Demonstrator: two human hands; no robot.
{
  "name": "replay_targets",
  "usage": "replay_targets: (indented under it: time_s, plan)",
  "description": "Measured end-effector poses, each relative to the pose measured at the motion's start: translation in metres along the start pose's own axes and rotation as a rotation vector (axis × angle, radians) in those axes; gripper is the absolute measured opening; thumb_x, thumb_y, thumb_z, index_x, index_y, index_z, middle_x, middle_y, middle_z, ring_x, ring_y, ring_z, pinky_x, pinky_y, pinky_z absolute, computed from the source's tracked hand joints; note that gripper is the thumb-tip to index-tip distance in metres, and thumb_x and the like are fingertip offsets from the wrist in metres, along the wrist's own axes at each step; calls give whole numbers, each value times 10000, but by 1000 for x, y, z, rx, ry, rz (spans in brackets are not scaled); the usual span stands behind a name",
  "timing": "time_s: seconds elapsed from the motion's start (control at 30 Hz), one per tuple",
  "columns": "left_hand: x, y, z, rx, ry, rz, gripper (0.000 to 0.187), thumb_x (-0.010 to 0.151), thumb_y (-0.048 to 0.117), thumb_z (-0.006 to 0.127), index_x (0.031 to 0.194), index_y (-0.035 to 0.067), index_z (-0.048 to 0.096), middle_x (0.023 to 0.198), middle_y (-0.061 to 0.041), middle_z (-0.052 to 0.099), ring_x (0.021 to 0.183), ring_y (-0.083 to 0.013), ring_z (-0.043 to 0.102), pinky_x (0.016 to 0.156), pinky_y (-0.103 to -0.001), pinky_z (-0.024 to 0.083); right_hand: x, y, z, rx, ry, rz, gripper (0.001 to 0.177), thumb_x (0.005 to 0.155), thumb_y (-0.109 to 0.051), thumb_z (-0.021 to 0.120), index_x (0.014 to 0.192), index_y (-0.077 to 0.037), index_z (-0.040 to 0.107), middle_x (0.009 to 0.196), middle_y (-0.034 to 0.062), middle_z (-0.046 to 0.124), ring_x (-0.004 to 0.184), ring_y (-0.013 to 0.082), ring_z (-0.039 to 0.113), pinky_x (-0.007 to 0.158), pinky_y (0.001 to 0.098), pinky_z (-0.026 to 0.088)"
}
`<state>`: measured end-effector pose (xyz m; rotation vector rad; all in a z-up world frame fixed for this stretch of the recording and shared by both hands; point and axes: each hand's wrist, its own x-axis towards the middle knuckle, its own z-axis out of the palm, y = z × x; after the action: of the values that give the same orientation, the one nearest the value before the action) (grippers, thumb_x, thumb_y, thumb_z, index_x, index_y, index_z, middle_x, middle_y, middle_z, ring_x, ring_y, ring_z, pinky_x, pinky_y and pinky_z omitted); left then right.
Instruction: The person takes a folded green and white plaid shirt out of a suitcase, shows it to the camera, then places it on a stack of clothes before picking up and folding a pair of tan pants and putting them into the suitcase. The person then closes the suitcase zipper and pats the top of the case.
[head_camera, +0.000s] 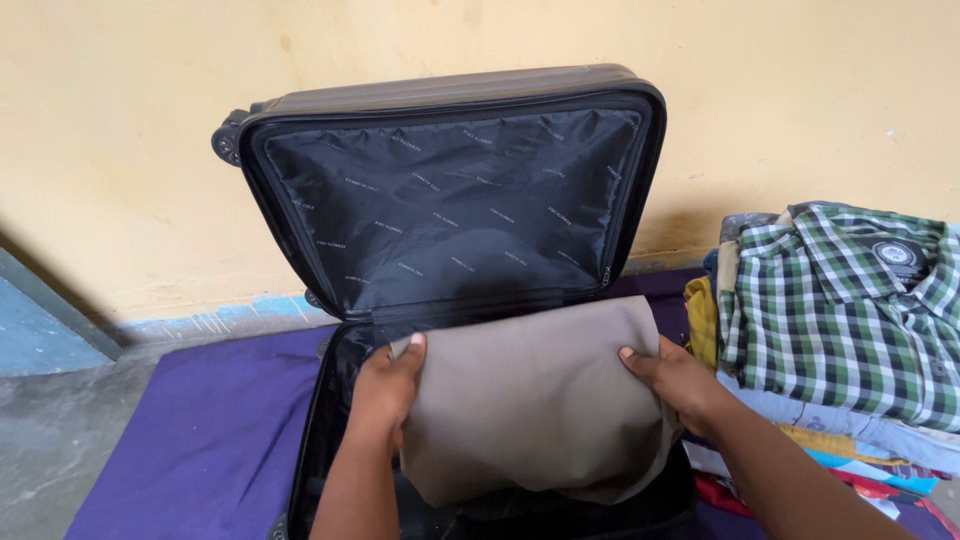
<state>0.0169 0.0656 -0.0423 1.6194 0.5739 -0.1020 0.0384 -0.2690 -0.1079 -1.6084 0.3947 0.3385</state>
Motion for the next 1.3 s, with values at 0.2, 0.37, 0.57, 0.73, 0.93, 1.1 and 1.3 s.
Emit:
replay_targets:
  time_s: [0.2,0.37,0.57,0.73,0.93,1.1,1.3]
  plan:
    - [47,-67,-6,78,-28,-133,650,948,443,631,1406,-16,585,1336,-247,676,1230,-388,658,1059,-520,488,10,19,-7,-33,-159,134,503,947,-292,638,1383,-47,584,1246,195,731,1127,331,710,983,482,557]
    - [80,-125,-3,192,-39,-256,781,946,464,660,1532,9,417,1447,-245,554,1334,-413,546,1091,-569,429,20,51,-16,-129,-250,221,557,857,-174,729,1382,-21,621,1283,194,753,1163,302,727,1003,394,555]
    - [78,-158,11,262,-56,-237,702,936,444,653,1449,-18,526,1358,-240,652,1253,-373,642,1059,-478,500,31,97,-23,-222,-196,390,581,860,-120,703,1428,-83,587,1280,173,750,1162,293,740,1005,416,580]
    - [38,-152,17,140,-69,-326,741,849,294,787,1453,8,467,1307,-229,683,1199,-357,677,1041,-466,536,30,104,-26,-226,-159,365,557,869,-126,701,1411,-79,582,1253,177,762,1102,285,759,973,424,594]
    - [24,-156,10,126,-219,-353,816,819,101,780,1506,-20,356,1330,-268,683,1195,-367,722,1045,-436,572,21,96,-26,-267,-202,371,610,807,-93,710,1401,-81,573,1227,173,751,1099,288,746,943,419,593]
    - [36,-181,10,232,-241,-302,962,859,7,681,1638,133,131,1499,-183,547,1321,-333,621,1121,-441,495,21,95,-29,-347,-207,453,825,756,23,680,1510,-192,423,1313,182,681,1188,312,697,985,464,585]
    - [27,-187,21,694,23,67,820,901,113,672,1604,189,258,1515,-139,506,1355,-314,546,1107,-376,454,19,103,-28,-425,-251,389,886,736,97,616,1531,-246,429,1335,146,682,1231,282,663,1033,425,526]
